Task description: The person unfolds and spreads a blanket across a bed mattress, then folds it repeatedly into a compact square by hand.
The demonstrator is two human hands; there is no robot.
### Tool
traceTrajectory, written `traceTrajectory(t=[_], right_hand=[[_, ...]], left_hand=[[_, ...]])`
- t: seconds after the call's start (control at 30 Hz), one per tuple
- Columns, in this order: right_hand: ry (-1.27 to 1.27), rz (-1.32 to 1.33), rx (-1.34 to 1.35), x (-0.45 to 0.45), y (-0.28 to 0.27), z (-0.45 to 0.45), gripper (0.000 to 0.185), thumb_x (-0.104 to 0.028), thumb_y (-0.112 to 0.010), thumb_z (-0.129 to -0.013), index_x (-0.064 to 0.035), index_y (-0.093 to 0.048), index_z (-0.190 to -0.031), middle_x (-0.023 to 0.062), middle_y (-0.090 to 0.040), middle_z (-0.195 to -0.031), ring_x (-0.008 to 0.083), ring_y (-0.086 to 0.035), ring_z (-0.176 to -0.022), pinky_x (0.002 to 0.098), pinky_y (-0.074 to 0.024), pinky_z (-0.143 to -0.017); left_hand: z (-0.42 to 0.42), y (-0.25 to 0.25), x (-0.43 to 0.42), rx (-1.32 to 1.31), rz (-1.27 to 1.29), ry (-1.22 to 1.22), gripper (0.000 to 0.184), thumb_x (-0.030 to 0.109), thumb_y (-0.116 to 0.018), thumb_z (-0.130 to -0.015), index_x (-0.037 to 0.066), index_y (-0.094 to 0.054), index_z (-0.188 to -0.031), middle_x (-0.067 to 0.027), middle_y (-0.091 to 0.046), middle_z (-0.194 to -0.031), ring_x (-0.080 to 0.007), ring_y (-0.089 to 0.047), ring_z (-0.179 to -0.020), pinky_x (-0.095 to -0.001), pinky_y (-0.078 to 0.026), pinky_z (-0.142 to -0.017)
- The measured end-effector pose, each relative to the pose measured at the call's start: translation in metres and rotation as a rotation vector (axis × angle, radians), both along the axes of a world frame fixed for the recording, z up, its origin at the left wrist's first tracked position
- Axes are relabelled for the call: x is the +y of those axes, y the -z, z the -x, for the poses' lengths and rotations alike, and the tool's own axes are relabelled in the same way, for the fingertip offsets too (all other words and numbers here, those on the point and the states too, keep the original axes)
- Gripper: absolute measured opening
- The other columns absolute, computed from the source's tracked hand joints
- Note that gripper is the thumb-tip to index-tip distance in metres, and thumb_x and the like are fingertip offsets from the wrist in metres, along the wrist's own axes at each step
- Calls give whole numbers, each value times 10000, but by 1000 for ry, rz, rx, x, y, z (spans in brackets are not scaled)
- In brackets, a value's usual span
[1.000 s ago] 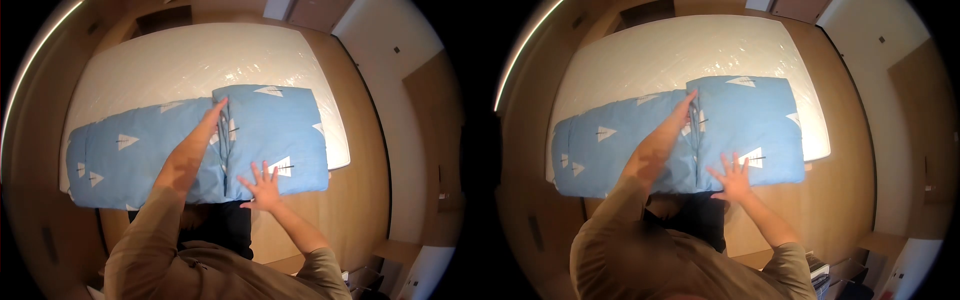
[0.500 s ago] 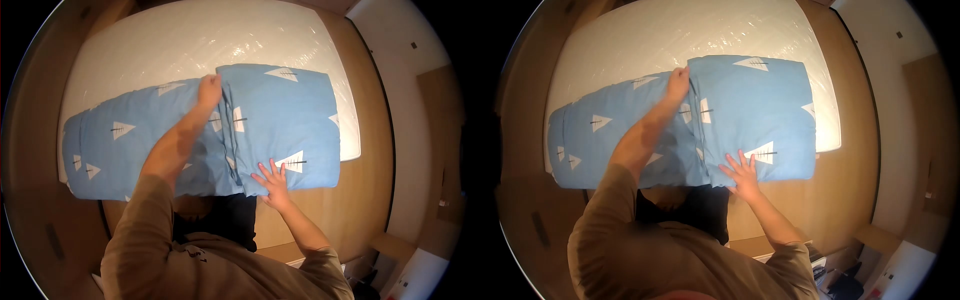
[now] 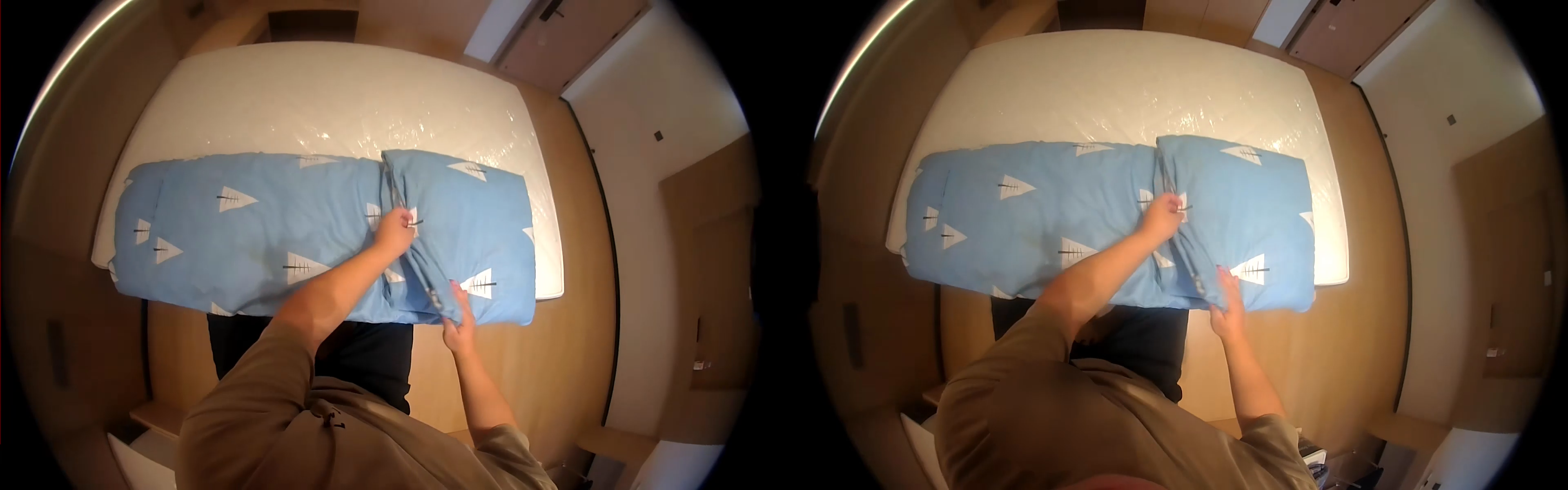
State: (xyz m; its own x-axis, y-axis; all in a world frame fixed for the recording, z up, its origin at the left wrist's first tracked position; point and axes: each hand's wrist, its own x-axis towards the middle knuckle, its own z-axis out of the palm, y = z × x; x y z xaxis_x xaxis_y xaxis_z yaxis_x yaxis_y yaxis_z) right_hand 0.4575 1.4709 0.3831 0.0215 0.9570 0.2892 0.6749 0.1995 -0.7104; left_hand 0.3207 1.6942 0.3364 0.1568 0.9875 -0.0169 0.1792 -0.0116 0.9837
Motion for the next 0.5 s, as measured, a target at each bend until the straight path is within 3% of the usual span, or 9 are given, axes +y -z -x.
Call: traceTrajectory(t=[0.03, 0.13, 0.2, 0.27, 0.33, 0.4, 0.5], right_hand=[[37, 14, 75, -1, 3, 1, 547, -55, -588, -767, -21, -497, -1305, 148, -477, -1391, 319, -391, -1331, 458, -237, -1113], [155, 81, 299, -10, 6, 1, 525, -78, -582, -809, 3, -481, -1318, 159, -479, -1380, 293, -419, -1301, 398, -273, -1095], [231, 132, 442, -13, 6, -1, 513, -94, -578, -837, 19, -471, -1326, 166, -481, -1374, 275, -437, -1282, 358, -296, -1083], [-27, 110, -99, -10, 4, -2, 581, -190, -691, -768, -108, -522, -1317, 160, -427, -1427, 340, -317, -1364, 455, -226, -1114], [-52, 200, -330, -11, -10, 19, 640, -322, -749, -731, -137, -533, -1304, 165, -416, -1435, 363, -281, -1376, 546, -189, -1100], [25, 229, -323, -9, -6, 29, 666, -421, -756, -705, -124, -556, -1266, 179, -401, -1440, 416, -281, -1361, 606, -177, -1079], [180, 282, -333, 2, -12, 49, 638, -469, -760, -693, -93, -585, -1178, 197, -393, -1436, 454, -296, -1341, 652, -202, -1048]], left_hand=[[6, -8, 0, -226, 270, 18, 223, 57, -705, -753, 42, -612, -955, -38, -578, -719, -165, -544, -607, -295, -479, -550], [21, -27, -2, -535, 559, 90, 167, 55, -689, -777, 33, -617, -927, -32, -576, -710, -125, -517, -569, -265, -450, -503], [22, -32, 0, -630, 478, 79, 219, 66, -664, -816, 26, -583, -1016, -30, -581, -734, -109, -509, -578, -254, -441, -507], [21, -46, -1, -706, 388, 29, 272, 71, -658, -827, 29, -558, -1076, -33, -584, -746, -109, -507, -583, -251, -441, -514], [15, -48, -2, -777, 431, 46, 311, 87, -635, -845, 32, -527, -1132, -53, -603, -797, -129, -543, -618, -273, -462, -535], [9, -58, -13, -952, 599, -16, 290, 103, -616, -857, 34, -540, -1129, -72, -624, -827, -135, -559, -620, -284, -475, -536], [-3, -17, -13, -889, 878, 69, 250, 151, -587, -878, 39, -569, -1101, -74, -623, -829, -171, -577, -645, -312, -495, -600]])
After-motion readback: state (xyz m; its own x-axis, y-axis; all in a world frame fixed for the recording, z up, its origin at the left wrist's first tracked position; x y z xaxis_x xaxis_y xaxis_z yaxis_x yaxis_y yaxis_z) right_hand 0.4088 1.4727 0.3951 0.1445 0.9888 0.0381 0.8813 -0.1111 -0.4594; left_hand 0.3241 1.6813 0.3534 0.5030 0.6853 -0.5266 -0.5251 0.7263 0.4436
